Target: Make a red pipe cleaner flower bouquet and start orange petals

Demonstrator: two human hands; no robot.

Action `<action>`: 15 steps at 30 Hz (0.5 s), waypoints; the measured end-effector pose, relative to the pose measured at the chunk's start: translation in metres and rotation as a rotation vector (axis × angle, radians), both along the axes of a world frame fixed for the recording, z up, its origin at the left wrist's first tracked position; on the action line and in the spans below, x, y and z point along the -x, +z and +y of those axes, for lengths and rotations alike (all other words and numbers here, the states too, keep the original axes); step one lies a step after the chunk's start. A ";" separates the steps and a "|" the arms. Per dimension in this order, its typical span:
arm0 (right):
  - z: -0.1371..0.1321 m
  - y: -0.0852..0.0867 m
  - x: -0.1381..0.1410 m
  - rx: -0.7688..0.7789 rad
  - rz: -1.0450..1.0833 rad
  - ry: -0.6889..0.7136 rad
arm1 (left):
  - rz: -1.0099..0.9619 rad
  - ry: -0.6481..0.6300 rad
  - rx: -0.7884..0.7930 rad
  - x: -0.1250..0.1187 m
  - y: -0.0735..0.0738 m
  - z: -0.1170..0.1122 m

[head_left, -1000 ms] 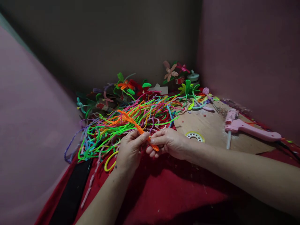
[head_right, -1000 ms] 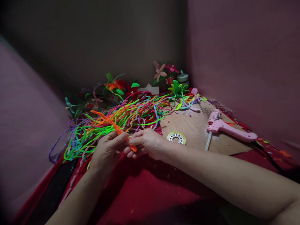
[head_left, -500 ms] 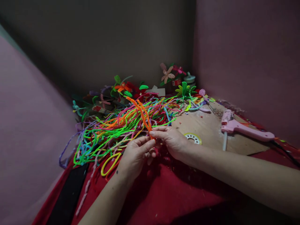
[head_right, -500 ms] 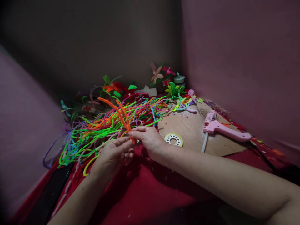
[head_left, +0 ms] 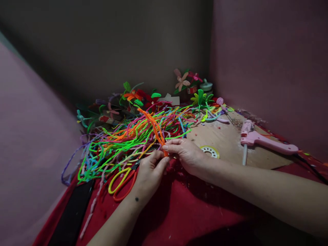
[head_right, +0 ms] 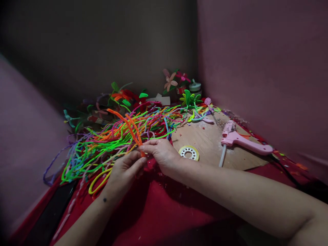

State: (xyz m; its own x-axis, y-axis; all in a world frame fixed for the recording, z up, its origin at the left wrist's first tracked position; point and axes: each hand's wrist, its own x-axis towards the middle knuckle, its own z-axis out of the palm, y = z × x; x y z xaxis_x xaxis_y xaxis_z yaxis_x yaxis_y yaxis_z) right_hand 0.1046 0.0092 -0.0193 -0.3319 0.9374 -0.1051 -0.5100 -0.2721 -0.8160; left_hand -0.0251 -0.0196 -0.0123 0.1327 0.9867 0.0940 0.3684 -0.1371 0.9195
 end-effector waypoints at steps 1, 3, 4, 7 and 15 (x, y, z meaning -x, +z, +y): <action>0.001 0.000 0.000 -0.002 0.008 0.012 | -0.007 0.009 -0.003 -0.001 -0.001 -0.001; 0.002 -0.001 0.000 0.002 0.037 0.037 | -0.025 0.013 0.022 -0.001 -0.002 -0.002; 0.003 -0.001 0.000 0.005 0.049 0.047 | -0.026 0.009 0.037 -0.001 -0.002 -0.002; 0.004 -0.004 0.000 0.012 0.061 0.055 | 0.039 0.003 -0.011 0.002 -0.005 -0.001; 0.004 -0.002 0.000 -0.003 0.012 0.013 | 0.440 -0.041 -0.457 0.011 -0.014 0.006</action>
